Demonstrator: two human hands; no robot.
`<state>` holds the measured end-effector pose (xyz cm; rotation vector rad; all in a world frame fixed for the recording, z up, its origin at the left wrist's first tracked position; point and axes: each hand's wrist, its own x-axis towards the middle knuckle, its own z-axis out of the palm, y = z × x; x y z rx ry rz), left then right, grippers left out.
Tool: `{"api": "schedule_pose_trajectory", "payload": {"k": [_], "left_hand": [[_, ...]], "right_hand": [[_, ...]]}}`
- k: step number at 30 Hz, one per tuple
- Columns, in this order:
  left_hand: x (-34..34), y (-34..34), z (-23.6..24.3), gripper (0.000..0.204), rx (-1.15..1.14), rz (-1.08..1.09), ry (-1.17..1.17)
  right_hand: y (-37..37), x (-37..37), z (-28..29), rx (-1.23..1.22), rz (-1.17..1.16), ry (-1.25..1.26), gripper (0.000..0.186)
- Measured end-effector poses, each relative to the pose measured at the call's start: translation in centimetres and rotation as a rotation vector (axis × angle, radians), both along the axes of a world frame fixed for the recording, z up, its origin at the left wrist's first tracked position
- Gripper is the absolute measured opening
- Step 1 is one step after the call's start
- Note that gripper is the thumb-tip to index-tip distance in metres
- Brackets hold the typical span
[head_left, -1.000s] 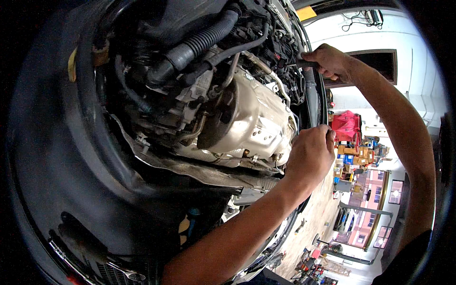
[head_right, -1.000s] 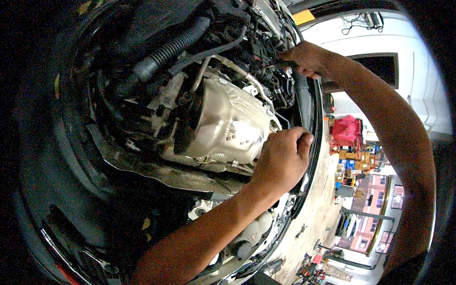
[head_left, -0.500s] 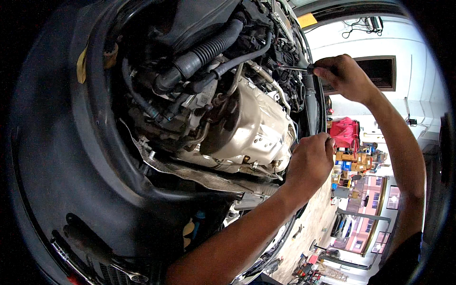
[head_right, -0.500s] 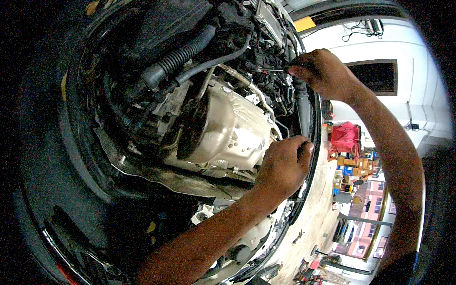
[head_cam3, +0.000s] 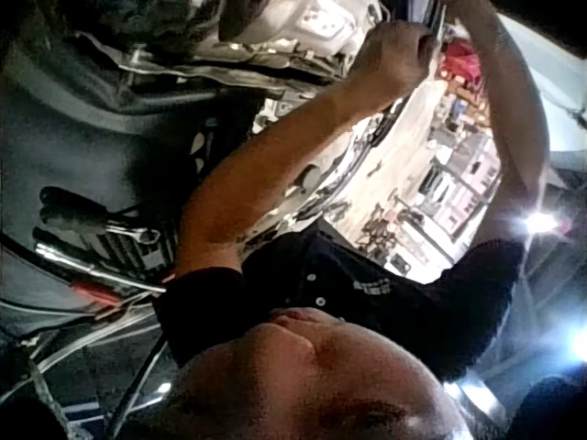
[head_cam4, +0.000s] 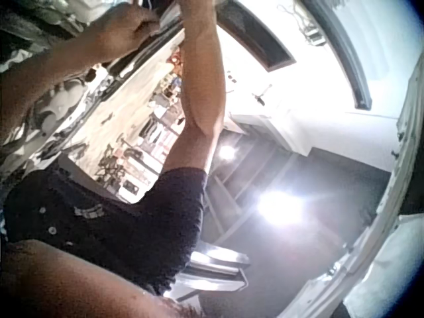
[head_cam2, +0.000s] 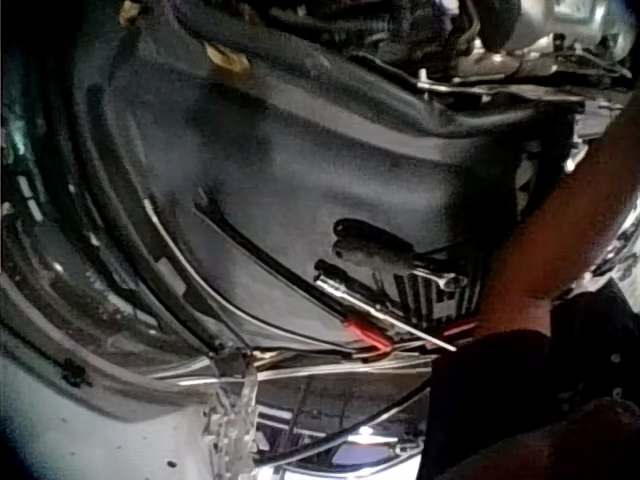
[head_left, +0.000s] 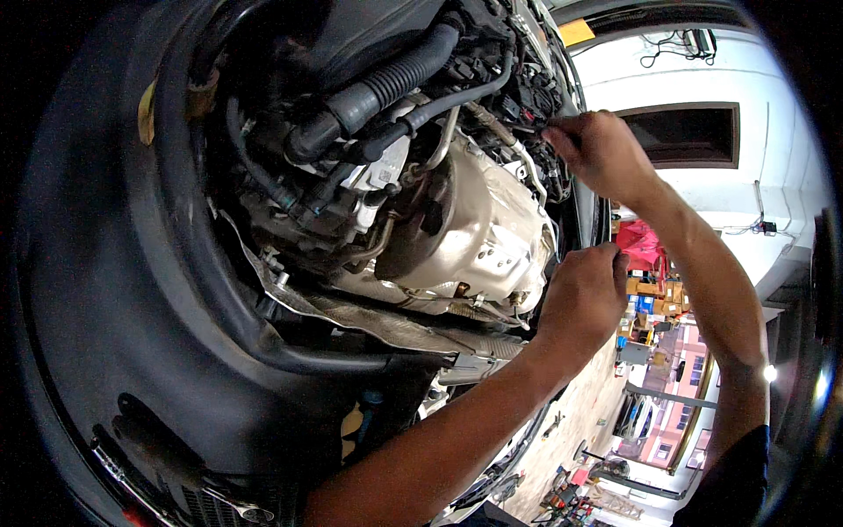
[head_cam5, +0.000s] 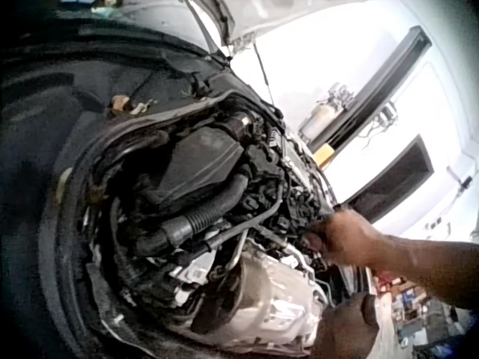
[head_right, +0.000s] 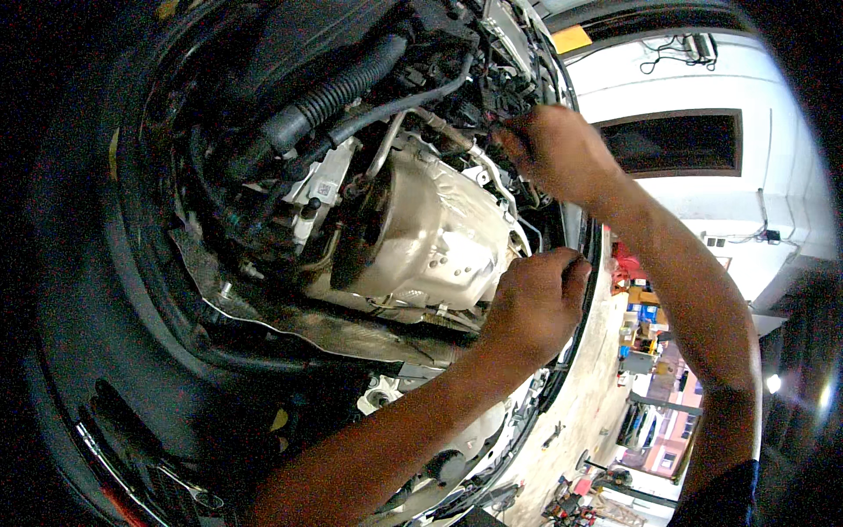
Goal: The person uses a wrench to loosen components in the engine bay of a car, handles a small electronic part, applies a liquid from a bottle to it, and then reinstalls the part and tightens a screw with a screwdriver.
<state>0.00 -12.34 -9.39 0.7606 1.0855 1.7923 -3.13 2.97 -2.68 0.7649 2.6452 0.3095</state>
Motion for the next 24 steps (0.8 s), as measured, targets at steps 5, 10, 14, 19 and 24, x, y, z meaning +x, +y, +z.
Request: {"api": "schedule_pose_trajectory", "payload": {"k": [5, 10, 14, 19, 24], "left_hand": [[0.1, -0.1, -0.3, 0.020, 0.015, 0.078, 0.025], [-0.7, -0.2, 0.3, 0.022, -0.025, -0.030, 0.023], [-0.1, 0.1, -0.1, 0.021, 0.005, 0.064, 0.020], [-0.7, 0.3, 0.5, 0.018, 0.066, 0.123, 0.003], [-1.1, 0.9, -0.1, 0.009, 0.140, 0.054, -0.146]], "right_hand": [[0.7, -2.6, 0.7, -0.010, 0.124, -0.046, 0.030], [1.6, -4.2, 1.3, -0.079, 0.074, -0.128, 0.031], [1.4, -5.3, 0.2, -0.018, 0.178, -0.020, 0.028], [1.5, -5.6, 0.4, 0.042, 0.146, -0.023, 0.026], [2.3, -3.2, 0.3, -0.057, -0.061, -0.042, 0.028]]}}
